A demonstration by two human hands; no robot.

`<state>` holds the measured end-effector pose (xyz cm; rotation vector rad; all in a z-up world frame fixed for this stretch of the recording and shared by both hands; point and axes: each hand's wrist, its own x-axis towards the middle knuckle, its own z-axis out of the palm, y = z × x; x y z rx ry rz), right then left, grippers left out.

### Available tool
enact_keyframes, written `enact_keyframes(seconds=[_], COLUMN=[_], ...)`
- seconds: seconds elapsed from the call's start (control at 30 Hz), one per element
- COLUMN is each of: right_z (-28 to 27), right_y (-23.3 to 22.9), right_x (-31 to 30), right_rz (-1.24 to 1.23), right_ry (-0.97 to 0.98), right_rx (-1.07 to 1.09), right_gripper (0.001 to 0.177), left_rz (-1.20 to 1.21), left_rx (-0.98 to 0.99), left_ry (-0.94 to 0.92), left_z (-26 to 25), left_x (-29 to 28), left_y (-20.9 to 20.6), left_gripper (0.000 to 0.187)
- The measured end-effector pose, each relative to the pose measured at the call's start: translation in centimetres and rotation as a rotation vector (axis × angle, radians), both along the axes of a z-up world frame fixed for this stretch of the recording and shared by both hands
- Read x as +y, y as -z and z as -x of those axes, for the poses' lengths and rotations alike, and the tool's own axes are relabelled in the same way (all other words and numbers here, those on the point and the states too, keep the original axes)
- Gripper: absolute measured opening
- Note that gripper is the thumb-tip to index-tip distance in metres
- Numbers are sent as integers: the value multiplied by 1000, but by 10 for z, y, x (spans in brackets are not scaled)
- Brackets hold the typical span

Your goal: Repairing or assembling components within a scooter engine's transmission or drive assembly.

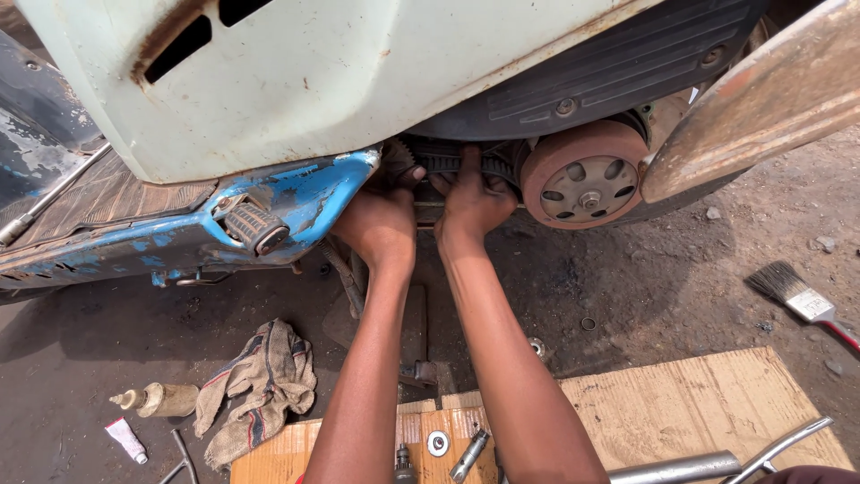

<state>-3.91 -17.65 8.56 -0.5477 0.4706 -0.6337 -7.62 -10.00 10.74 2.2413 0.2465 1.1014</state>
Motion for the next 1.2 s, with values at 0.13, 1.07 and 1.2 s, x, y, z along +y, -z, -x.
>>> enact_keyframes(seconds=[0.13, 1.07, 1.2], right_z=[6, 6, 9], right_y=[-6, -12, -17], right_x=[-1, -9, -10], right_rz=[-18, -195, -173], right_ry=[-74, -277, -274], right_rx=[-25, 106, 21], right_gripper=[15, 42, 39], left_rz=[-13, -300, -147], left_rx=[21, 245, -107], left_ry=[-23, 100, -1], left_z=[-3, 31, 30], left_x=[4, 16, -8], left_y=[1, -2, 10], left_gripper=[65, 56, 66])
